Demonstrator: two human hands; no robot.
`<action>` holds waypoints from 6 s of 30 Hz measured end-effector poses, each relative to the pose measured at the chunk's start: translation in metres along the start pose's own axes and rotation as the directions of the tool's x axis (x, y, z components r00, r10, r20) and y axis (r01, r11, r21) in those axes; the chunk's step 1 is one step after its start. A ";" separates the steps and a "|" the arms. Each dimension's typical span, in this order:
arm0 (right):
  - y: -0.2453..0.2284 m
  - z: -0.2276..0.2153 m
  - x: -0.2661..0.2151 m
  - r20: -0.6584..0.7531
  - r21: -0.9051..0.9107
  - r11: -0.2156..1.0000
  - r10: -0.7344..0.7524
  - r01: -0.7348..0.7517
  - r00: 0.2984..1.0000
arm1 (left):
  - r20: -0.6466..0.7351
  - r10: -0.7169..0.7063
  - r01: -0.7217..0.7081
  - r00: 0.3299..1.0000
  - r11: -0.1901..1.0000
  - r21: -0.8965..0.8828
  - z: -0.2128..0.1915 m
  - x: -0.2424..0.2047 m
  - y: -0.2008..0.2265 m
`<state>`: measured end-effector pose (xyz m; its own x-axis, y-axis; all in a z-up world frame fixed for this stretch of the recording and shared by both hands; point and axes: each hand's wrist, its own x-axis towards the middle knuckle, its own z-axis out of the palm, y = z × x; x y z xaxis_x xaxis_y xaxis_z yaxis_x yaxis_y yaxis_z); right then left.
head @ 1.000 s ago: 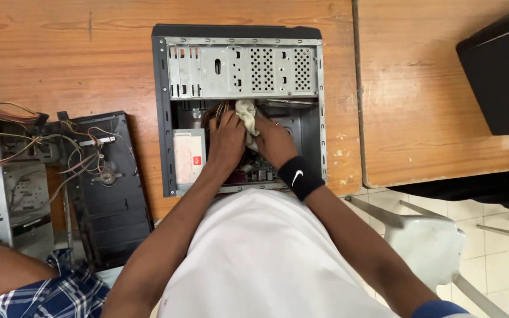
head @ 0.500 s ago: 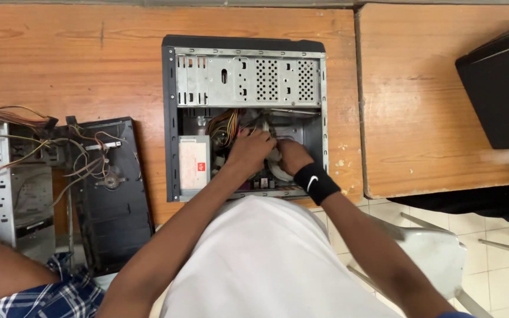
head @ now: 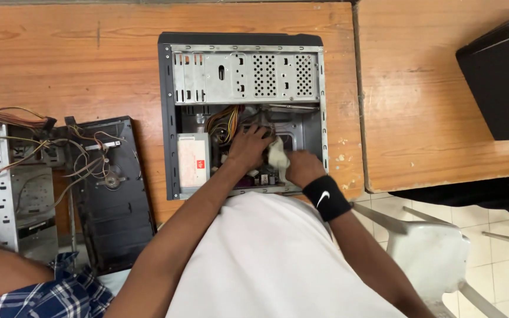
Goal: The person cleans the interior of an open desktop computer case using a cloth. They wipe various components, including the power supply unit and motherboard area, while handling and moving internal wires to access different surfaces.
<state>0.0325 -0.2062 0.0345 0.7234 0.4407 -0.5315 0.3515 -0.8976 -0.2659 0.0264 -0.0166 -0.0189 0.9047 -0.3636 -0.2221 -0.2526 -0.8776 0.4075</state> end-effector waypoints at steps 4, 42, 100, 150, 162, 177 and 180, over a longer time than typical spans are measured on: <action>-0.028 -0.042 -0.034 -0.499 0.169 0.976 -0.033 0.135 0.866 | -0.015 -0.029 0.030 0.999 0.999 0.036 0.058 0.020 -0.030; 0.021 0.064 0.112 0.127 -0.130 0.991 0.032 -0.015 0.991 | -0.300 -0.503 0.080 0.810 0.602 -0.794 0.015 0.013 -0.026; 0.020 0.033 0.076 -0.418 0.464 0.851 -0.033 0.244 0.908 | -0.100 -0.122 0.084 0.987 0.943 -0.323 -0.021 -0.012 -0.009; -0.012 -0.020 0.043 -0.514 0.386 0.917 0.124 0.100 0.849 | -0.224 -0.415 0.275 0.882 0.839 -0.470 -0.095 -0.023 -0.015; 0.009 0.021 0.098 0.145 0.050 0.960 -0.282 0.277 0.949 | -0.117 -0.592 0.350 0.797 0.611 -0.710 -0.108 -0.022 -0.016; 0.002 0.013 0.092 0.130 -0.111 0.982 -0.140 0.155 0.981 | -0.191 -0.137 0.132 0.972 0.991 -0.039 -0.036 -0.036 -0.002; 0.004 -0.023 0.060 0.090 -0.087 0.987 -0.126 0.133 0.988 | -0.093 -0.172 0.168 0.981 0.984 -0.052 -0.033 -0.038 0.003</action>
<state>0.0903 -0.1834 0.0199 0.6171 0.5486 -0.5641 0.4950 -0.8279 -0.2636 0.0029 0.0052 0.0197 0.9626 -0.1764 -0.2057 -0.0790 -0.9088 0.4096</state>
